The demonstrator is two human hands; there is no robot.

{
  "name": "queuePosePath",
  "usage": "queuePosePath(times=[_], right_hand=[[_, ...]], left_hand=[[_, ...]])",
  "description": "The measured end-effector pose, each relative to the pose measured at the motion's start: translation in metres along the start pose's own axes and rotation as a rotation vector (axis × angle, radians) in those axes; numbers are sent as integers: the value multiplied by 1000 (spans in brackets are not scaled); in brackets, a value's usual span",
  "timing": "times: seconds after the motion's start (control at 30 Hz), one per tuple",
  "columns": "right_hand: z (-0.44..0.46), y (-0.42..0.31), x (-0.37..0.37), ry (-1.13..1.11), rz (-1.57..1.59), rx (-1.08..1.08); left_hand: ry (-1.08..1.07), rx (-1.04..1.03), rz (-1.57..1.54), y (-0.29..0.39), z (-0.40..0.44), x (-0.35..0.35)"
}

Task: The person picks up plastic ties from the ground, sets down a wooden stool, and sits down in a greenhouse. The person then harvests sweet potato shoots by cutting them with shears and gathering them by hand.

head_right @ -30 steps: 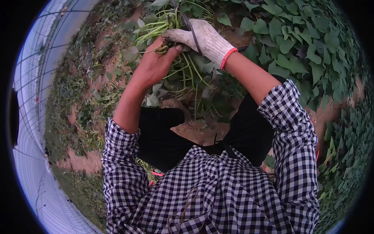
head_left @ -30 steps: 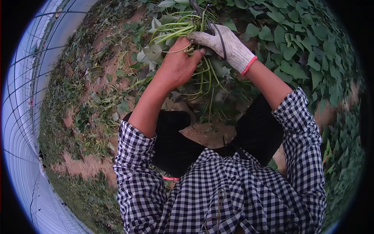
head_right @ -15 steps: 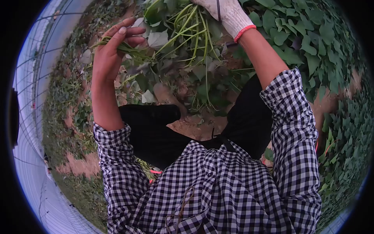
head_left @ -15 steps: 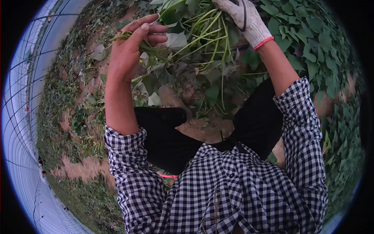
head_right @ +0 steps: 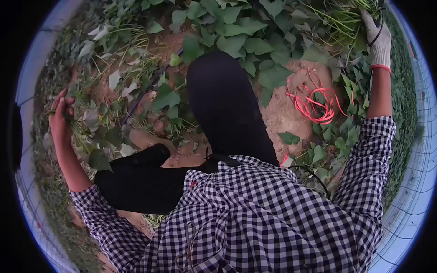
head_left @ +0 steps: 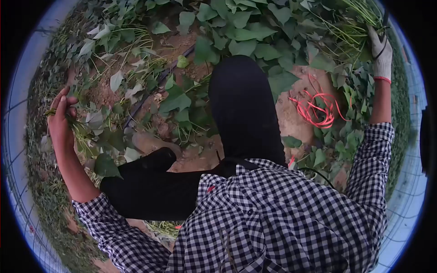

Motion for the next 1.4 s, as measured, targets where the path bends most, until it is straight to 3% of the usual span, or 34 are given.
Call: queuePosePath(times=[0.23,0.33,0.43,0.53,0.57,0.7,0.93,1.07,1.1,1.13,1.27,1.4], right_hand=[[-94,59,-41,-415,196,-365],[-110,79,-94,-391,461,-438],[-134,117,-195,-306,864,-548],[-136,95,-247,-422,604,-602],[-149,132,-295,-480,466,-592],[-142,124,-320,-464,97,-694],[-143,171,-282,-465,-236,-522],[-136,170,-222,-219,-136,-499],[-144,211,-229,-20,-260,-415],[-134,208,-213,37,-194,-419],[-60,133,-166,206,171,-324],[15,43,-141,254,440,-173]], left_hand=[[-85,113,231,7,4,-45],[-162,81,304,7,4,-48],[-211,110,332,-1,5,-41],[-233,147,336,-19,4,-28],[-233,164,337,-21,2,-25],[-210,247,317,-21,-4,-24],[-224,312,380,-7,-5,-63],[-421,285,415,-14,23,-113],[-442,291,428,-18,28,-132],[-462,296,439,-23,31,-151],[-542,330,252,-62,44,-229],[-336,366,461,-111,60,-288]])
Point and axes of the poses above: each hand's wrist, its own z-axis towards the middle knuckle, its own x-axis out of the back of the hand, y = z × x, the point moved 2 cm from there along z, towards the middle knuckle, and after that the axes turned 15 degrees about x, right-handed, at the moved point
